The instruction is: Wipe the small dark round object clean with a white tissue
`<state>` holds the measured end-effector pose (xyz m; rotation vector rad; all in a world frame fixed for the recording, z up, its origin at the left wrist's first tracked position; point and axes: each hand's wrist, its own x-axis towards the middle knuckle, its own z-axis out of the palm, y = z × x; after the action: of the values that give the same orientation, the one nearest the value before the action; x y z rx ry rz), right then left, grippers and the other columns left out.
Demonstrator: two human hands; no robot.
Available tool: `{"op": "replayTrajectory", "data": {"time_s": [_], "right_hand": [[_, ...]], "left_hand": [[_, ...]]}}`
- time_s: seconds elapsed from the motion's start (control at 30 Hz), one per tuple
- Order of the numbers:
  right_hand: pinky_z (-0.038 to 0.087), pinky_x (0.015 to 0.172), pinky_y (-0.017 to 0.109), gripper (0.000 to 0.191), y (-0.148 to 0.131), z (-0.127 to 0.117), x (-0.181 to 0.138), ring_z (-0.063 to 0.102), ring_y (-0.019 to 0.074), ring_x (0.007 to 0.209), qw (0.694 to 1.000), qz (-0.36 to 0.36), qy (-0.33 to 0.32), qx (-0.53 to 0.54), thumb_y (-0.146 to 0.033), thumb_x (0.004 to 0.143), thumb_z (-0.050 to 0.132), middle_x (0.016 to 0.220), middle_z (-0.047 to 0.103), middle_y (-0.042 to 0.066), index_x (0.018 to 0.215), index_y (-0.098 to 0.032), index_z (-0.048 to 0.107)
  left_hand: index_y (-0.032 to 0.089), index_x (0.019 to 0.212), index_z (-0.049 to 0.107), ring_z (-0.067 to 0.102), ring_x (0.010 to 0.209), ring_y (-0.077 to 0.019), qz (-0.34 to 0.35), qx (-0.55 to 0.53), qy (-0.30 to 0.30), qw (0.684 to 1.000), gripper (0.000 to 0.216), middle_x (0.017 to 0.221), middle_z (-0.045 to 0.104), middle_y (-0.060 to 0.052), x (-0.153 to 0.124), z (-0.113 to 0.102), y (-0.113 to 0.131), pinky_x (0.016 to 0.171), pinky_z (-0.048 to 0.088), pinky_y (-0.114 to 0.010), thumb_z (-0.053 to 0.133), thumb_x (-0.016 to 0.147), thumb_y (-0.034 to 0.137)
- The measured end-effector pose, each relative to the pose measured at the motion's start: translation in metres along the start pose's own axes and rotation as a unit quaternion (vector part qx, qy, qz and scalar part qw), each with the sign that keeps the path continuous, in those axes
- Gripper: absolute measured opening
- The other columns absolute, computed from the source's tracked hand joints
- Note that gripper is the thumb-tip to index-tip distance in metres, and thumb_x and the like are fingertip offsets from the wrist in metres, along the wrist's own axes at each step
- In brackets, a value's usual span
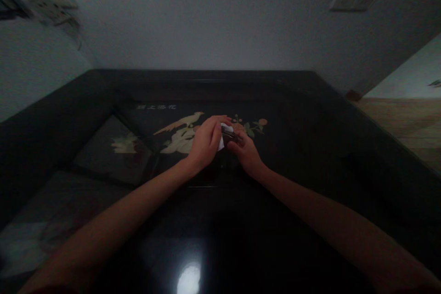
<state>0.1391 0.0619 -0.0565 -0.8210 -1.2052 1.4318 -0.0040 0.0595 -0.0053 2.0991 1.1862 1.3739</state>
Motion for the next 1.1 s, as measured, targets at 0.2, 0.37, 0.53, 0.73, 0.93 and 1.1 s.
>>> {"op": "replayTrajectory", "data": {"time_s": [0.2, 0.37, 0.53, 0.73, 0.93, 1.1], "right_hand": [[0.05, 0.078, 0.031, 0.044, 0.0, 0.003, 0.0, 0.062, 0.0169, 0.081, 1.0, -0.002, 0.009, -0.002, -0.041, 0.058, 0.082, 0.083, 0.064, -0.001, 0.087, -0.023, 0.055], [0.052, 0.08, 0.034, 0.046, 0.003, 0.001, 0.001, 0.064, 0.0184, 0.082, 1.0, 0.006, 0.007, -0.002, -0.042, 0.057, 0.083, 0.086, 0.066, 0.0, 0.087, -0.023, 0.055], [0.049, 0.093, 0.04, 0.053, 0.001, 0.002, -0.001, 0.063, 0.0237, 0.1, 1.0, -0.019, 0.008, -0.016, -0.045, 0.059, 0.081, 0.105, 0.067, 0.006, 0.102, -0.022, 0.06], [0.05, 0.092, 0.04, 0.054, -0.005, 0.003, -0.003, 0.056, 0.0253, 0.113, 0.991, -0.079, 0.011, -0.11, -0.046, 0.068, 0.076, 0.124, 0.057, 0.009, 0.115, -0.025, 0.06], [0.053, 0.085, 0.039, 0.052, 0.0, 0.002, -0.004, 0.062, 0.0224, 0.097, 0.985, -0.076, 0.111, -0.108, -0.043, 0.062, 0.08, 0.102, 0.062, 0.007, 0.104, -0.021, 0.057], [0.054, 0.082, 0.039, 0.042, -0.002, 0.004, -0.004, 0.065, 0.0217, 0.088, 0.981, -0.085, 0.138, -0.11, -0.043, 0.064, 0.078, 0.096, 0.067, 0.008, 0.094, -0.019, 0.06]], "left_hand": [[0.018, 0.099, 0.063, 0.059, 0.11, -0.0204, 0.155, 0.082, -0.072, 0.982, 0.029, 0.107, 0.068, -0.009, -0.001, -0.007, -0.002, 0.109, 0.034, -0.044, 0.035, 0.093, 0.021], [0.021, 0.085, 0.068, 0.065, 0.093, -0.0222, -0.123, -0.176, -0.007, 0.977, 0.036, 0.096, 0.071, -0.006, 0.002, -0.001, -0.009, 0.085, 0.049, -0.035, 0.037, 0.091, 0.036], [0.017, 0.08, 0.069, 0.068, 0.077, -0.0185, -0.341, -0.419, 0.047, 0.84, 0.027, 0.083, 0.073, -0.005, 0.004, 0.007, -0.005, 0.065, 0.052, -0.026, 0.044, 0.081, 0.027], [0.014, 0.08, 0.067, 0.067, 0.069, -0.014, -0.418, -0.513, 0.135, 0.738, 0.029, 0.073, 0.072, -0.003, 0.002, 0.012, 0.003, 0.066, 0.052, -0.023, 0.039, 0.085, 0.021], [0.015, 0.08, 0.066, 0.067, 0.069, -0.0116, -0.413, -0.515, 0.164, 0.733, 0.023, 0.076, 0.072, -0.001, -0.006, 0.023, -0.005, 0.064, 0.051, -0.02, 0.044, 0.085, 0.019], [0.016, 0.081, 0.066, 0.065, 0.067, -0.0107, -0.392, -0.501, 0.19, 0.748, 0.02, 0.077, 0.072, 0.0, -0.008, 0.024, -0.004, 0.065, 0.05, -0.02, 0.046, 0.086, 0.019]]}}
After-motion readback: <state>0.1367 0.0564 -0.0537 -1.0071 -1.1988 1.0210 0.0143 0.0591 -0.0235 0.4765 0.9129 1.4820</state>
